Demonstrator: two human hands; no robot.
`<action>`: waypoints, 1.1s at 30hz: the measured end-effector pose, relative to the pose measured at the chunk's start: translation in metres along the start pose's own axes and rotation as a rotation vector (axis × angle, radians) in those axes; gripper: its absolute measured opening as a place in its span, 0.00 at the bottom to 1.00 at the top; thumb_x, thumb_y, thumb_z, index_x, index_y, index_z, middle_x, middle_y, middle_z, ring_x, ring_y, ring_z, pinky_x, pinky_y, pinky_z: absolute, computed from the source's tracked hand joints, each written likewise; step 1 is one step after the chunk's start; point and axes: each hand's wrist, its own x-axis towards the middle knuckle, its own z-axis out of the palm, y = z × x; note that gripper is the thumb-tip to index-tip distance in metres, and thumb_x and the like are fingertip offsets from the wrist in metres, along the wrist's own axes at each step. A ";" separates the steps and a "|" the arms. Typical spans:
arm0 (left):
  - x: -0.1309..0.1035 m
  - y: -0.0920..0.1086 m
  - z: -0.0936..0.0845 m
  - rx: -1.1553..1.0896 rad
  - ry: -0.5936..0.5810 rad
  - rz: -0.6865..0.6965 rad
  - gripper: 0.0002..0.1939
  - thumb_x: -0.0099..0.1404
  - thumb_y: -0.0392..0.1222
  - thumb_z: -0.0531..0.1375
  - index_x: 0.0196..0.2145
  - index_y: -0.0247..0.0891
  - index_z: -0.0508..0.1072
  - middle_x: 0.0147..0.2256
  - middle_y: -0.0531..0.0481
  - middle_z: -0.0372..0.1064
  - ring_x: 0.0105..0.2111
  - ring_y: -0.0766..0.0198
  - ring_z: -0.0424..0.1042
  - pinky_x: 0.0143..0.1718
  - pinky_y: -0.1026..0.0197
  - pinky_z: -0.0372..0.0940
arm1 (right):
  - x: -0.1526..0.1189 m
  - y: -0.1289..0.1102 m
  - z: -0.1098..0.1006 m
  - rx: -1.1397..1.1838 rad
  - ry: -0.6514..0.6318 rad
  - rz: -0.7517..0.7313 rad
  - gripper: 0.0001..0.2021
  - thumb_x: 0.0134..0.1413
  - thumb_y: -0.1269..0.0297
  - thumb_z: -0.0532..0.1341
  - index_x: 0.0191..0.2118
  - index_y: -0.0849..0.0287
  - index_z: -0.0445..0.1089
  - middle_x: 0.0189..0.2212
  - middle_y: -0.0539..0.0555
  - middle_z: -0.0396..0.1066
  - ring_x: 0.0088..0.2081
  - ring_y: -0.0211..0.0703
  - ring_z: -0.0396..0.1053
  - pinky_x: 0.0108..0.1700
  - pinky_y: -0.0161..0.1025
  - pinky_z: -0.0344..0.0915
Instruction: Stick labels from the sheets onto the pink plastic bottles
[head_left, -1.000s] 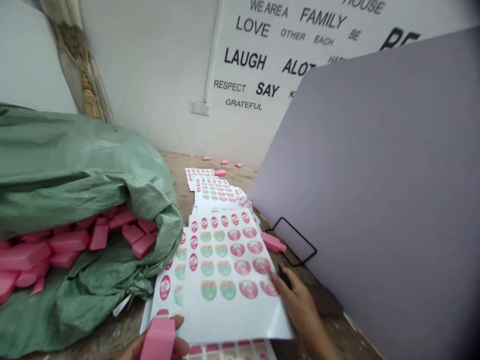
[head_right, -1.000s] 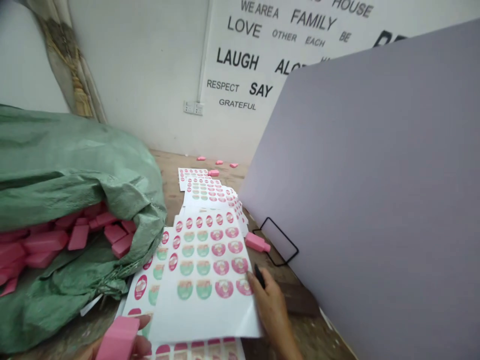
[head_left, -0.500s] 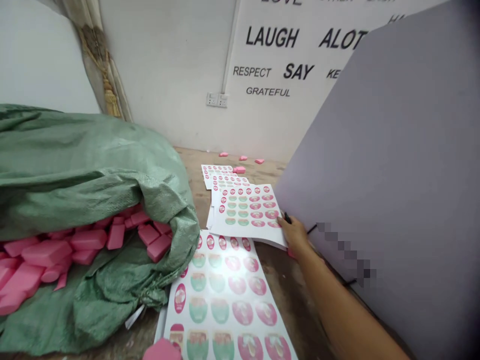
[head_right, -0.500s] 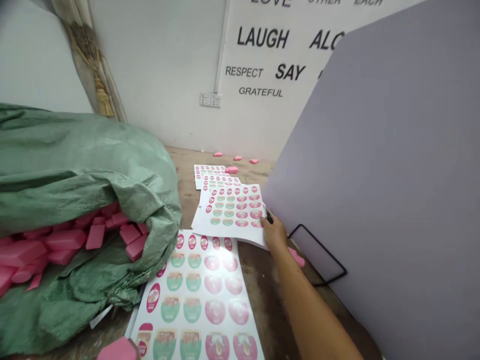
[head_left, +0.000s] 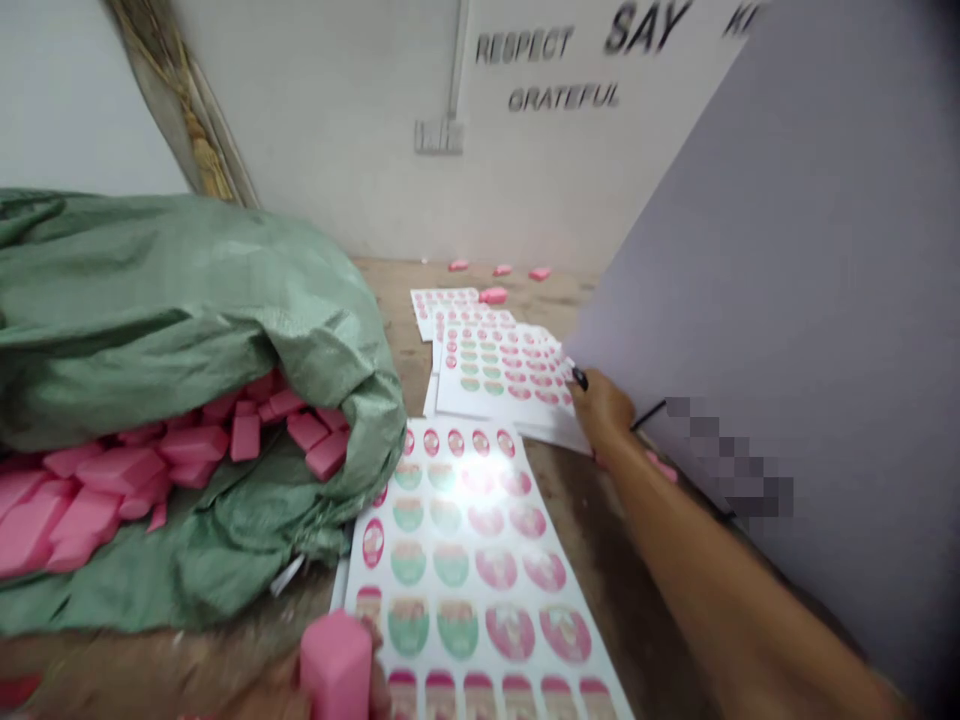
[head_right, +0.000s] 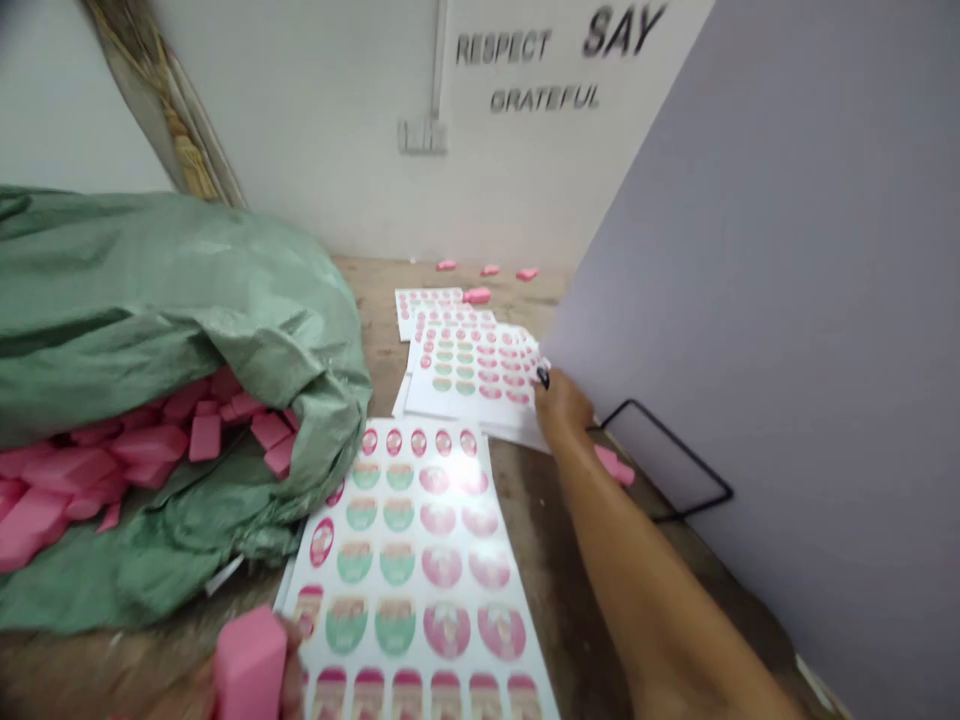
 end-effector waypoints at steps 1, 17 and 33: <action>-0.002 -0.002 -0.003 -0.016 0.011 -0.022 0.19 0.65 0.48 0.63 0.52 0.40 0.70 0.50 0.43 0.71 0.48 0.53 0.72 0.46 0.47 0.71 | -0.014 -0.002 -0.004 0.024 -0.015 -0.019 0.08 0.62 0.64 0.60 0.44 0.63 0.72 0.43 0.59 0.74 0.47 0.51 0.70 0.52 0.51 0.64; 0.025 -0.003 0.056 -0.243 0.120 0.230 0.13 0.60 0.34 0.65 0.44 0.33 0.72 0.40 0.42 0.79 0.42 0.59 0.78 0.48 0.58 0.70 | -0.324 0.006 -0.045 0.151 -0.452 -0.475 0.11 0.64 0.60 0.55 0.43 0.54 0.74 0.39 0.52 0.80 0.35 0.47 0.75 0.39 0.43 0.61; 0.037 -0.018 0.046 -0.318 0.110 0.247 0.16 0.63 0.33 0.63 0.49 0.32 0.71 0.40 0.42 0.78 0.41 0.61 0.77 0.54 0.55 0.65 | -0.329 -0.001 -0.033 -0.081 -0.173 -0.747 0.08 0.64 0.65 0.56 0.35 0.57 0.71 0.25 0.48 0.76 0.22 0.43 0.60 0.33 0.39 0.50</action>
